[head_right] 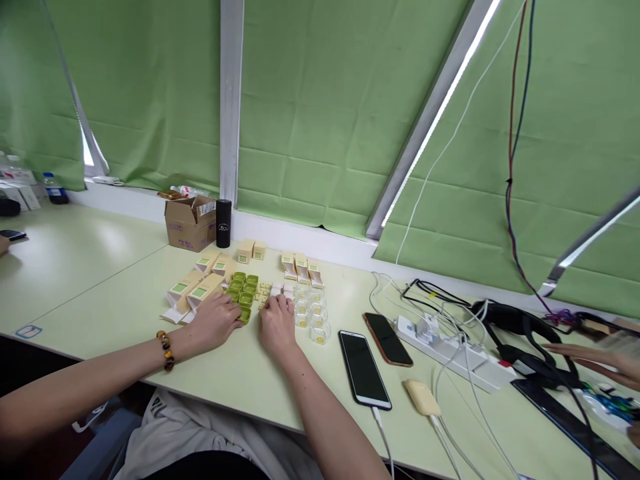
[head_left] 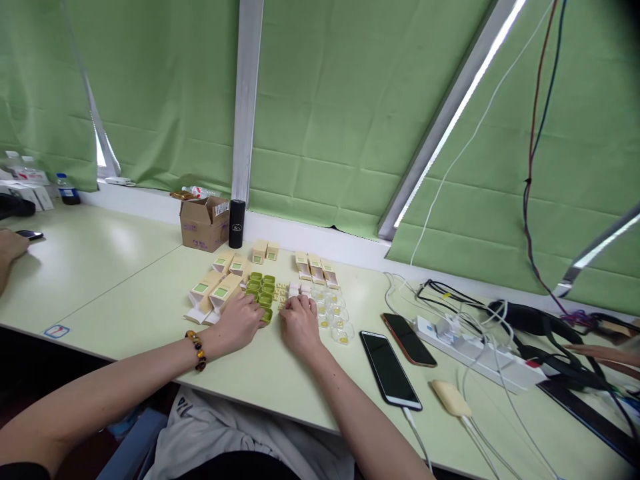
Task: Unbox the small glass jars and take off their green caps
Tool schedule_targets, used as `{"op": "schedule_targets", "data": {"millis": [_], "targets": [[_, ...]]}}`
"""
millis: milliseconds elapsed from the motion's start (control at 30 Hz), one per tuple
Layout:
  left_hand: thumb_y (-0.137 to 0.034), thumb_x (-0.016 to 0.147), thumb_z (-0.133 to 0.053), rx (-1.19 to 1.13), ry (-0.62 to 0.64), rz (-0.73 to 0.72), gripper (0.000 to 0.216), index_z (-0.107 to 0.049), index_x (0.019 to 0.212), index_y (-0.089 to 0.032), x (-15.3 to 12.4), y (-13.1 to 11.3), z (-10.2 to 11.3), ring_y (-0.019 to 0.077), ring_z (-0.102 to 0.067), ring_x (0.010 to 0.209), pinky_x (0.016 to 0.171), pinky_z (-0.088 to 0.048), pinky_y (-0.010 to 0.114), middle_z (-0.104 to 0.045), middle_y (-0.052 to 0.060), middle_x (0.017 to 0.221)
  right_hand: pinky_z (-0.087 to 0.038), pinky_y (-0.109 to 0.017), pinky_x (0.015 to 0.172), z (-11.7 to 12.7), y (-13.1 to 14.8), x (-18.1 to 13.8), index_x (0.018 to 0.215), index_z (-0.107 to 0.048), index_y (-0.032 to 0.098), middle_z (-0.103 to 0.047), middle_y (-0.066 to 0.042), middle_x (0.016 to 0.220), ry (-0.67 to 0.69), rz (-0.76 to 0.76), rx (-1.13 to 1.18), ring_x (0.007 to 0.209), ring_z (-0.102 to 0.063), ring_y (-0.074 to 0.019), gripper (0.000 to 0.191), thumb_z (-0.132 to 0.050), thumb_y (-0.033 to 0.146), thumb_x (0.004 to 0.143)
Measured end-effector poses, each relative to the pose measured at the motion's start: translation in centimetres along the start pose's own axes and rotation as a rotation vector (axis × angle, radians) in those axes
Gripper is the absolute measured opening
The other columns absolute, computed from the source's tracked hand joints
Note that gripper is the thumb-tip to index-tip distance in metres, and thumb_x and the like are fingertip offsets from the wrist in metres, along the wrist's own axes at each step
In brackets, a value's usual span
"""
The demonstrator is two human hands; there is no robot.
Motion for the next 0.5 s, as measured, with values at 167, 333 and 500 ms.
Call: {"op": "schedule_targets", "data": {"millis": [167, 333, 500], "targets": [[-0.031, 0.095, -0.067, 0.030, -0.027, 0.026, 0.018, -0.065, 0.079, -0.022, 0.1, 0.3, 0.3, 0.0312, -0.061, 0.085, 0.077, -0.040, 0.042, -0.066, 0.009, 0.076, -0.032, -0.045, 0.101, -0.1, 0.2, -0.1, 0.087, -0.080, 0.021, -0.068, -0.010, 0.115, 0.008, 0.012, 0.016, 0.116, -0.048, -0.0299, 0.021, -0.071, 0.005, 0.077], [-0.034, 0.097, -0.066, 0.113, 0.111, 0.071, 0.019, -0.065, 0.085, -0.020, 0.3, 0.5, -0.4, 0.0301, -0.063, 0.090, 0.080, -0.040, 0.042, -0.070, 0.009, 0.083, -0.031, -0.044, 0.103, 0.0, 0.1, 0.0, 0.091, -0.080, 0.021, -0.068, -0.010, 0.117, 0.041, -0.003, 0.034, 0.118, -0.048, -0.0297, 0.019, -0.069, 0.010, 0.080], [-0.039, 0.097, -0.067, 0.173, 0.188, 0.099, 0.021, -0.066, 0.095, -0.019, 0.2, 0.6, -0.7, 0.0309, -0.064, 0.095, 0.083, -0.040, 0.043, -0.073, 0.010, 0.089, -0.032, -0.044, 0.103, 0.2, -0.6, 0.1, 0.093, -0.081, 0.022, -0.068, -0.010, 0.116, 0.007, -0.043, 0.055, 0.115, -0.047, -0.0283, 0.022, -0.067, 0.009, 0.082]]}}
Point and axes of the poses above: each hand's wrist, its own x-axis towards the middle knuckle, its own z-axis out of the back of the hand, y = z × x, the point moved 10 cm from there along x, towards the middle knuckle
